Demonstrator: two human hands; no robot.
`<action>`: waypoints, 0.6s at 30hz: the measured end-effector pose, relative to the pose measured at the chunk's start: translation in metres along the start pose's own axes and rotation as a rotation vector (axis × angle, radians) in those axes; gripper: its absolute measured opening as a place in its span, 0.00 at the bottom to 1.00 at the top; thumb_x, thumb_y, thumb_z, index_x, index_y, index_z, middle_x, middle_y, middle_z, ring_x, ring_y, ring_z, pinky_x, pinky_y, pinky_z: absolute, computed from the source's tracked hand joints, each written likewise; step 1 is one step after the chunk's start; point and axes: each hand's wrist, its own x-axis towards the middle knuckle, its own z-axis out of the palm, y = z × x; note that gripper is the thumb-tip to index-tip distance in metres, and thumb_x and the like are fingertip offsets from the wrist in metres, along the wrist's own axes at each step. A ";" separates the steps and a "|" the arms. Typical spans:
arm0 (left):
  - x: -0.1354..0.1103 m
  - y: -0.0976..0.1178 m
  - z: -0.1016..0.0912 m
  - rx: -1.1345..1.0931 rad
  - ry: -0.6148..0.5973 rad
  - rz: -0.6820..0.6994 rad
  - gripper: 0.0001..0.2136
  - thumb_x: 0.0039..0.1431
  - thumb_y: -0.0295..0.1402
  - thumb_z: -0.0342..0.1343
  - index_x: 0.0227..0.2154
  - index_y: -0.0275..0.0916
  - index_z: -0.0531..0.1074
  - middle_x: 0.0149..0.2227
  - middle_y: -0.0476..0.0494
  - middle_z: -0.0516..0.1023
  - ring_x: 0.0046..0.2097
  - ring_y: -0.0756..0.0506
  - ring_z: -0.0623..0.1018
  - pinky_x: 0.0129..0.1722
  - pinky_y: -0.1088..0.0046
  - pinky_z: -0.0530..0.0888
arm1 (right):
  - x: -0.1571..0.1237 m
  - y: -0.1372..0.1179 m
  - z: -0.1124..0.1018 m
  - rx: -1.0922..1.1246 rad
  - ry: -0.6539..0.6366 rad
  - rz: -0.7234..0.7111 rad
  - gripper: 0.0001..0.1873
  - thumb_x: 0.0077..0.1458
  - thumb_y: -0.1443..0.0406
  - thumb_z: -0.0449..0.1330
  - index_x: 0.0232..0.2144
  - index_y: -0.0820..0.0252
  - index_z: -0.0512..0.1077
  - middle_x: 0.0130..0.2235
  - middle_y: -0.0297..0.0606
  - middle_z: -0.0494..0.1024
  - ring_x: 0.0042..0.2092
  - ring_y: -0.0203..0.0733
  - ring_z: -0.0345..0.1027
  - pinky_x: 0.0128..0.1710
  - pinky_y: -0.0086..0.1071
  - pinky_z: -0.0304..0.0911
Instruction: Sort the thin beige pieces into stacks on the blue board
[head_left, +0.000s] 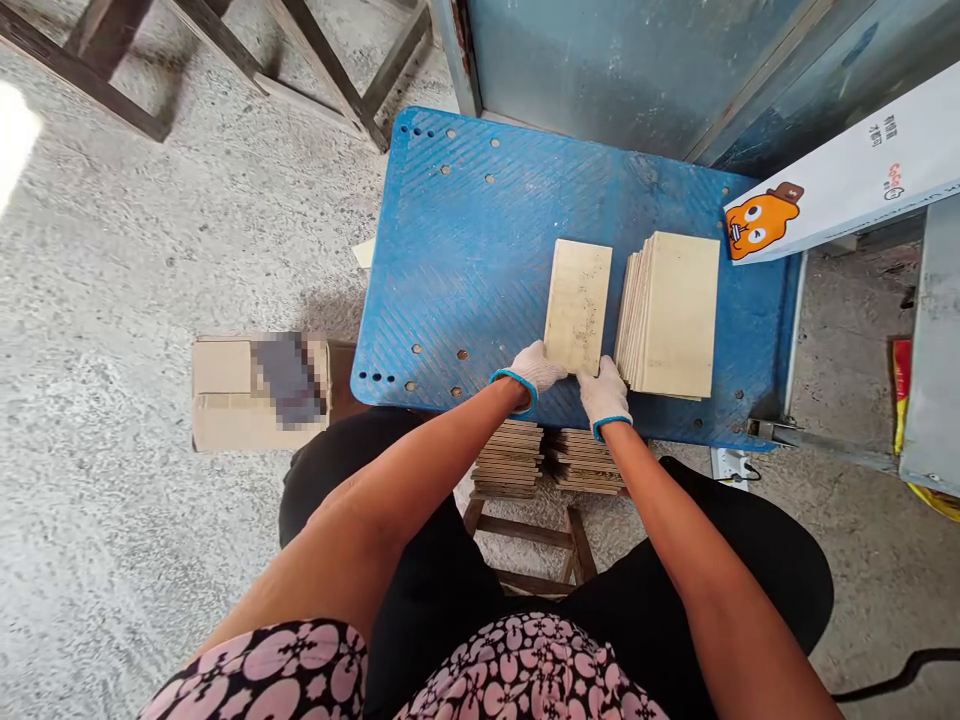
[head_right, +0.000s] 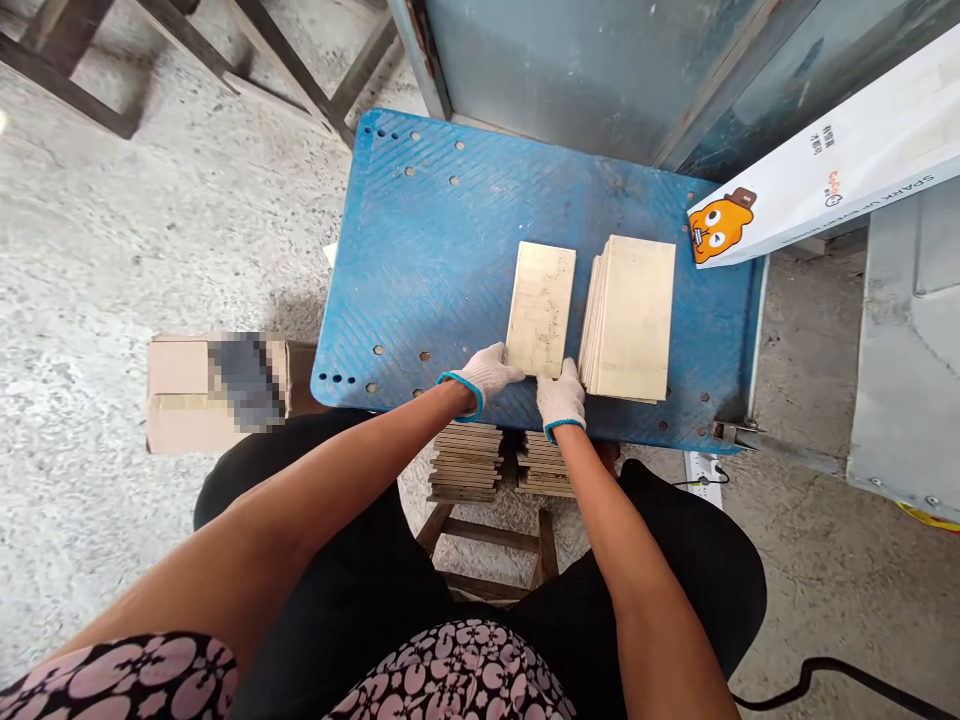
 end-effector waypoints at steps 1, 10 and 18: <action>0.003 -0.001 0.002 -0.024 0.002 -0.003 0.18 0.50 0.33 0.63 0.44 0.35 0.72 0.47 0.38 0.80 0.48 0.41 0.79 0.43 0.72 0.74 | -0.001 -0.002 -0.001 0.006 -0.004 0.015 0.28 0.54 0.54 0.55 0.55 0.57 0.68 0.50 0.47 0.75 0.48 0.52 0.68 0.50 0.43 0.63; 0.009 -0.001 0.008 -0.118 0.019 -0.059 0.16 0.49 0.33 0.63 0.41 0.35 0.72 0.49 0.35 0.79 0.48 0.41 0.78 0.43 0.71 0.73 | -0.006 -0.011 -0.005 0.077 0.009 0.077 0.23 0.54 0.57 0.54 0.51 0.56 0.71 0.50 0.44 0.77 0.48 0.47 0.69 0.49 0.37 0.62; 0.004 -0.003 -0.003 -0.086 0.036 -0.109 0.19 0.47 0.42 0.64 0.40 0.36 0.73 0.46 0.36 0.80 0.46 0.39 0.78 0.40 0.69 0.73 | -0.012 -0.013 -0.007 0.257 -0.011 0.075 0.13 0.53 0.55 0.56 0.33 0.57 0.71 0.34 0.34 0.78 0.33 0.37 0.66 0.35 0.28 0.61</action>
